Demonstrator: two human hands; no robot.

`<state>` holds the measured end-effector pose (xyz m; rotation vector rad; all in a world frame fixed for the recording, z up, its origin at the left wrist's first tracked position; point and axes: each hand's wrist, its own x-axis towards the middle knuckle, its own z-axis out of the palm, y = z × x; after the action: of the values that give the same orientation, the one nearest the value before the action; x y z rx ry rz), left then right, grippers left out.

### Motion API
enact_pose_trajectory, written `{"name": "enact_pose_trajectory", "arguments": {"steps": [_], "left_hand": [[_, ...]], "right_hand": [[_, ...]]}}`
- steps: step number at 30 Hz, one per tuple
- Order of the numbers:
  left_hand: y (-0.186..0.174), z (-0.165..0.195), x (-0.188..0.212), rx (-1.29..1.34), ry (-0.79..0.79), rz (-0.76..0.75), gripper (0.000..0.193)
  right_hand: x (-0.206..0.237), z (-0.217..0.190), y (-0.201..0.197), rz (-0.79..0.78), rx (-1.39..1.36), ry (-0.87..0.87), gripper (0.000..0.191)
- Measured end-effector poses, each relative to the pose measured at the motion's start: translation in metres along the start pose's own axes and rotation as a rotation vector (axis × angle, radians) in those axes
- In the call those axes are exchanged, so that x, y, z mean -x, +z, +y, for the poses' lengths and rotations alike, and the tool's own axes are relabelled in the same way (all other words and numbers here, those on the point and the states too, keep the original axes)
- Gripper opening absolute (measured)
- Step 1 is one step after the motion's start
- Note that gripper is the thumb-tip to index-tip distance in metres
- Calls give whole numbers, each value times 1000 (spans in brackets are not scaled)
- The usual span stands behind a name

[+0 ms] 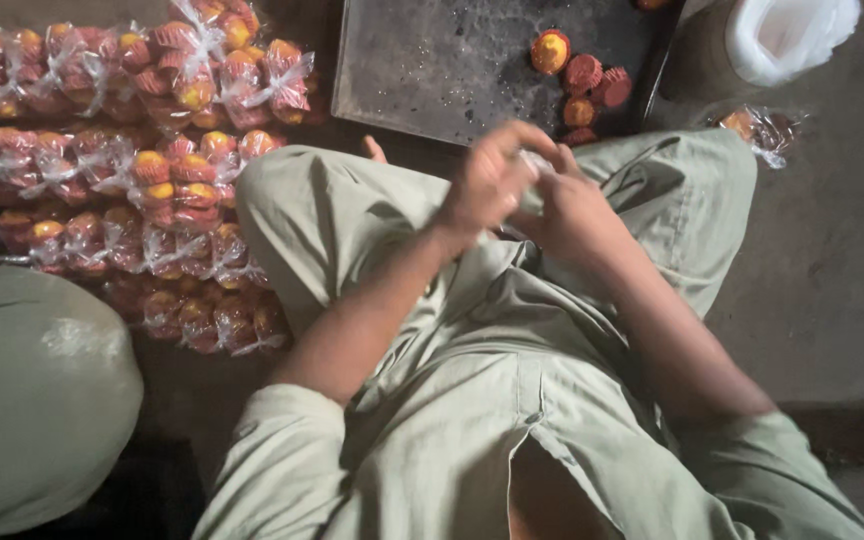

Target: The person sits on the floor and wraps small round orange items in clear plastic, twisting the wrap closed around each item by hand. They gather the wrapped items into rows, tie groups together with white ribbon, and arrange the finished bundles on the floor and on a metal tray.

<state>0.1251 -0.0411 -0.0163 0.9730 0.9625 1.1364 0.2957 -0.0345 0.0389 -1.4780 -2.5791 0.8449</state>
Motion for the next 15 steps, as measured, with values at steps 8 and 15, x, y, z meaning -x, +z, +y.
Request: {"name": "enact_pose_trajectory", "arguments": {"steps": [8, 15], "left_hand": [[-62, -18, -34, -1188, -425, 151, 29], [-80, 1, -104, 120, 203, 216, 101]], "right_hand": [[-62, 88, -59, -238, -688, 86, 55], [-161, 207, -49, 696, 401, -38, 54]]}}
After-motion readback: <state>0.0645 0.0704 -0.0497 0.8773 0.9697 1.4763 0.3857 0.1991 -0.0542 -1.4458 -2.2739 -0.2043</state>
